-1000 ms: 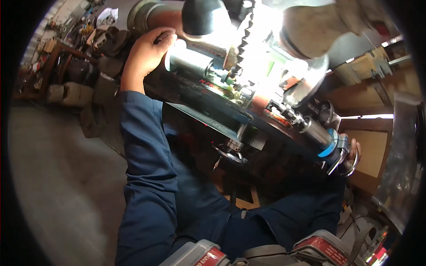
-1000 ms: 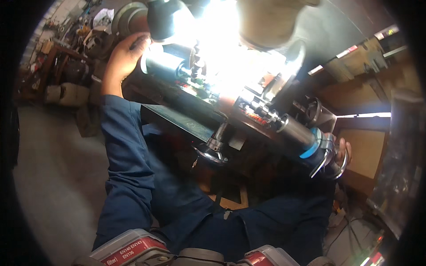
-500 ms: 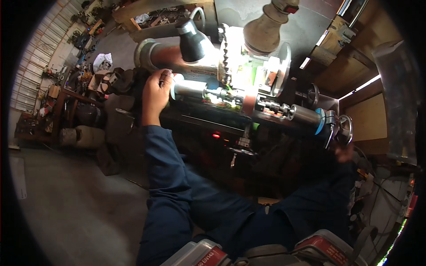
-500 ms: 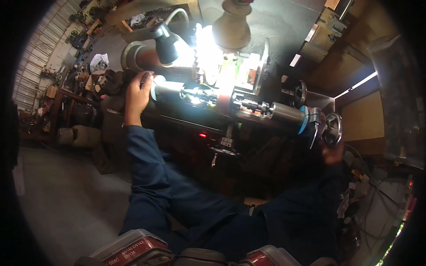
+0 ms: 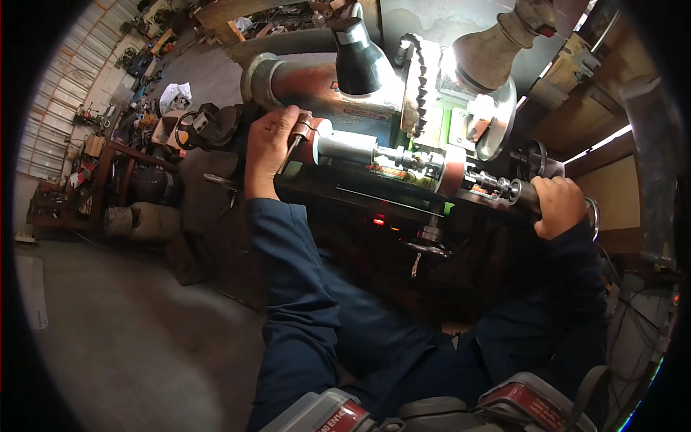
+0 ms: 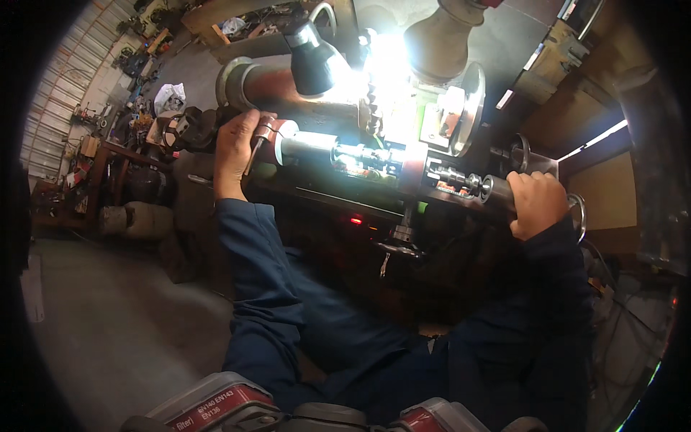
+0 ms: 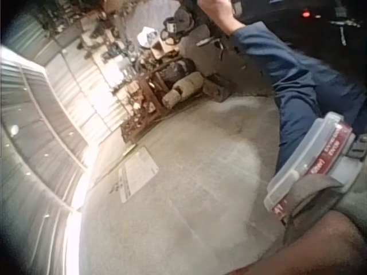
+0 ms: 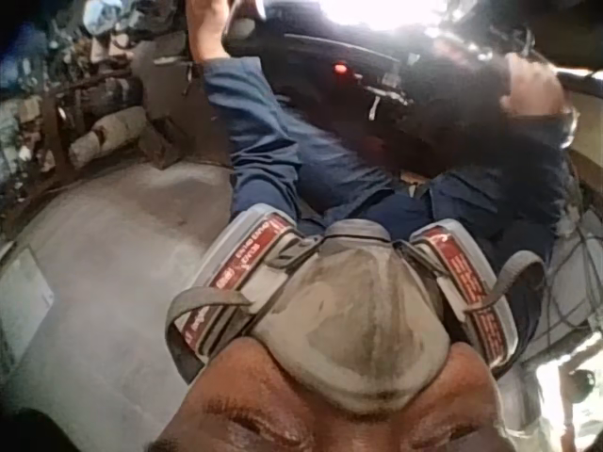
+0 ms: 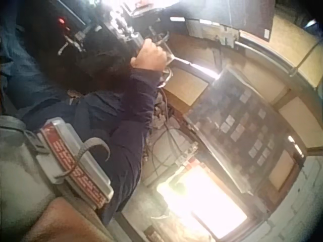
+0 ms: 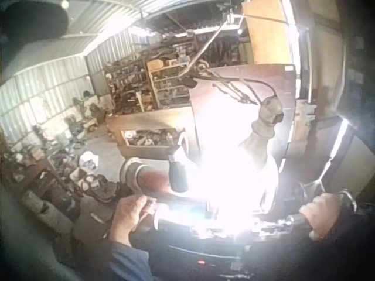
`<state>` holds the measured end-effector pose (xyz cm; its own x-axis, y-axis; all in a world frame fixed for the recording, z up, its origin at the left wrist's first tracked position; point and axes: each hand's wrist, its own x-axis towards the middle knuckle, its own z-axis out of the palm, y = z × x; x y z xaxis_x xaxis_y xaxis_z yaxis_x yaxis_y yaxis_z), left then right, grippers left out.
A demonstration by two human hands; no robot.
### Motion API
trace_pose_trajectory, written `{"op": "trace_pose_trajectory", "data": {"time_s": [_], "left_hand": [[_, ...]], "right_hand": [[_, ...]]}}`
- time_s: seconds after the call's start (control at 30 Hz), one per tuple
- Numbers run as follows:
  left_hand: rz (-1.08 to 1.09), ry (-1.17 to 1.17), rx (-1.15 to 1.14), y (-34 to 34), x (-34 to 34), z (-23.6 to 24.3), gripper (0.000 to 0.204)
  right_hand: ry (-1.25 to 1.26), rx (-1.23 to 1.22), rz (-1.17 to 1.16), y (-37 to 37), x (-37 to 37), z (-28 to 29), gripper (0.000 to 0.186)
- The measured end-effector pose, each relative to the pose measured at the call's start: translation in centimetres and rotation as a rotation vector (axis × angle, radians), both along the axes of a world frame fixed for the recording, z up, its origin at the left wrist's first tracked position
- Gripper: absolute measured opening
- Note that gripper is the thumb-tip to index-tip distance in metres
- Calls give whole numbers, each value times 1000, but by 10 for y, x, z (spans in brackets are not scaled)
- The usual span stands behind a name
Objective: The person grinds a metal shaft using a lathe machine, measures the component with digital calipers, and turns the machine handwheels and levers to shape the part.
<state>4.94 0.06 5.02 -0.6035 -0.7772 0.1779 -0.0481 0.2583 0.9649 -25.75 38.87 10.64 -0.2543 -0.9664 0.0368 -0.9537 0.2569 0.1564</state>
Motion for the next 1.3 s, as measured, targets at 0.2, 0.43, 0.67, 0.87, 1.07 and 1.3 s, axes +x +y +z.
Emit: {"op": "trace_pose_trajectory", "data": {"time_s": [0.2, 0.43, 0.67, 0.87, 1.07, 1.3], "left_hand": [[333, 539, 249, -69, 60, -29, 64], [-98, 513, 768, -62, 10, -69, 36], [21, 611, 789, -40, -6, -27, 40], [-181, 425, 938, -38, -10, -32, 44], [-14, 704, 697, -66, 15, -38, 46], [-233, 412, 930, -54, -12, -42, 37]], "right_hand": [[-24, 2, -51, -4, -1, -10, 42], [-113, -31, -31, 0, -11, -2, 39], [-96, -51, -18, 0, -20, -2, 39], [-116, -96, -3, 1, -19, -6, 39], [-77, -93, -4, -1, -19, -8, 45], [-88, 39, -31, -6, -28, -8, 48]]}}
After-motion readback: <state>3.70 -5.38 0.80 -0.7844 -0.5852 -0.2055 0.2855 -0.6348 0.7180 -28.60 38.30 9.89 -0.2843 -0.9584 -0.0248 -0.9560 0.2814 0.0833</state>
